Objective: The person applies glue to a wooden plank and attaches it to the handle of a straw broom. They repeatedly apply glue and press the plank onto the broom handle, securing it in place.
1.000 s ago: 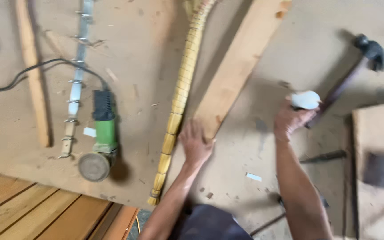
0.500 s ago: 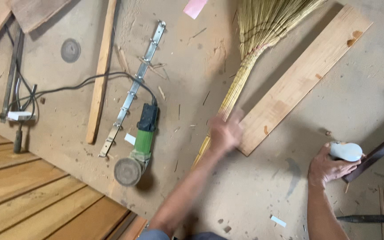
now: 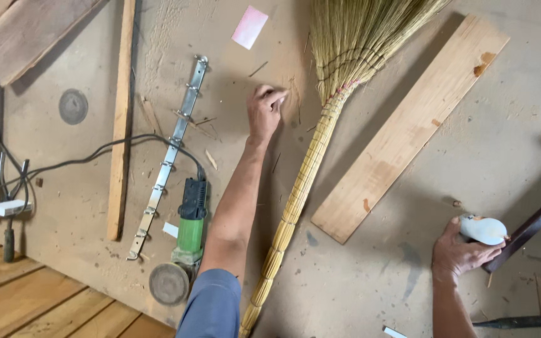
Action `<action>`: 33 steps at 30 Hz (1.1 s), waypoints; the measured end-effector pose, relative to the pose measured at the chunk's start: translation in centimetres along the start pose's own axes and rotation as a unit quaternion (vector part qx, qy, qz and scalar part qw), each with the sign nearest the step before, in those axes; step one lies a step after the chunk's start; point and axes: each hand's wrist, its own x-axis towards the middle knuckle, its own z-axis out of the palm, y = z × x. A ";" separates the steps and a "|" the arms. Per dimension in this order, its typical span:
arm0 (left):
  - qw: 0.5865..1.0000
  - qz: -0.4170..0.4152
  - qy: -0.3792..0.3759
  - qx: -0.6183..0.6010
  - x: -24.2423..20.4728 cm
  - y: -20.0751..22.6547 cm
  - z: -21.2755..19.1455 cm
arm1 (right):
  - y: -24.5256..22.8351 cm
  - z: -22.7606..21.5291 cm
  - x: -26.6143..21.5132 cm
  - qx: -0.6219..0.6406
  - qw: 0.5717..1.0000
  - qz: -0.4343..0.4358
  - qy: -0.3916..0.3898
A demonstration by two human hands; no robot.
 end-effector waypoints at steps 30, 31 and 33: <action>0.960 -0.180 -0.124 0.175 3.0 8.1 3.2 | -2.8 -1.2 0.1 -0.059 0.996 0.061 -0.022; 0.989 -0.119 -0.081 0.044 2.0 11.2 2.2 | -4.5 -2.4 0.8 -0.023 0.999 0.047 -0.012; 0.994 -0.054 -0.040 -0.088 -1.5 16.5 2.0 | -6.1 -3.5 1.3 0.012 0.999 0.036 -0.003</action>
